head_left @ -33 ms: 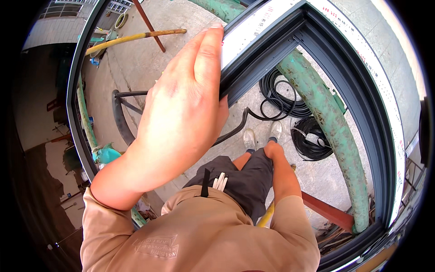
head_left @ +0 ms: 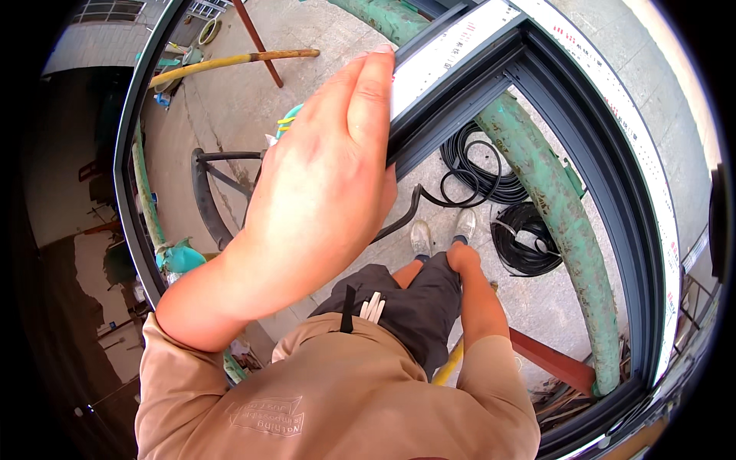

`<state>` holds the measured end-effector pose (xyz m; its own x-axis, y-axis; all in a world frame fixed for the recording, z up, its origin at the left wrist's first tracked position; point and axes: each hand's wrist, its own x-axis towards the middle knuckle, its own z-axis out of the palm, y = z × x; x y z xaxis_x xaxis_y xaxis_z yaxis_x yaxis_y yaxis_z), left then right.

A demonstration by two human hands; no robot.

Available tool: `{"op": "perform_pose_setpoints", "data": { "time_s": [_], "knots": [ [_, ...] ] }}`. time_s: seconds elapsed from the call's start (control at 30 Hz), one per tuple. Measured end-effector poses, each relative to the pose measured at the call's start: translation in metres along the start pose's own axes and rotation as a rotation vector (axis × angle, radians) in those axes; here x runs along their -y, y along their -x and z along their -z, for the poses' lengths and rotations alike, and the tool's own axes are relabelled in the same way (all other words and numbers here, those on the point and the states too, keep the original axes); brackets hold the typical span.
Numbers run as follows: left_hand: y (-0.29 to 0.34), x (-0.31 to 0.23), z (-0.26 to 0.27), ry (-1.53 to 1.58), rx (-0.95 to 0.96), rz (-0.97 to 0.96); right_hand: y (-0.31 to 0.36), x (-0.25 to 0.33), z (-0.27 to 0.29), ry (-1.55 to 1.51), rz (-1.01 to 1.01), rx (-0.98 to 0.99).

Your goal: The person uses shears to cut a rubber gasket strip and then presses the rubber strip into the frame of a glass door by hand.

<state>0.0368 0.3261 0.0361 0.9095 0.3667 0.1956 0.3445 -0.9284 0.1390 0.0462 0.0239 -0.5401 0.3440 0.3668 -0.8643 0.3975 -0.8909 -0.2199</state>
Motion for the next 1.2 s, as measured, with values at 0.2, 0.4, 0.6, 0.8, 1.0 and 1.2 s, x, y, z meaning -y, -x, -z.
{"op": "perform_pose_setpoints", "data": {
  "time_s": [0.2, 0.4, 0.6, 0.8, 1.0, 1.2],
  "knots": [
    [0.009, 0.001, -0.011, -0.055, -0.072, 0.049, 0.105, 0.029, 0.052, -0.165, 0.299, -0.254],
    [0.018, -0.005, -0.025, -0.06, -0.11, 0.161, 0.183, 0.092, 0.125, -0.197, 0.65, -0.303],
    [0.0, -0.015, -0.058, -0.04, -0.175, 0.164, 0.194, 0.139, 0.216, -0.08, 0.822, -0.149],
    [-0.005, -0.016, -0.093, -0.114, -0.329, 0.277, 0.122, 0.155, 0.25, 0.186, 0.923, -0.003],
    [0.036, -0.011, -0.091, -0.155, -0.394, 0.405, 0.14, 0.194, 0.25, 0.362, 0.899, 0.125],
    [0.037, -0.007, -0.09, -0.202, -0.428, 0.416, 0.157, 0.226, 0.251, 0.43, 0.932, 0.159]
  ]
}}
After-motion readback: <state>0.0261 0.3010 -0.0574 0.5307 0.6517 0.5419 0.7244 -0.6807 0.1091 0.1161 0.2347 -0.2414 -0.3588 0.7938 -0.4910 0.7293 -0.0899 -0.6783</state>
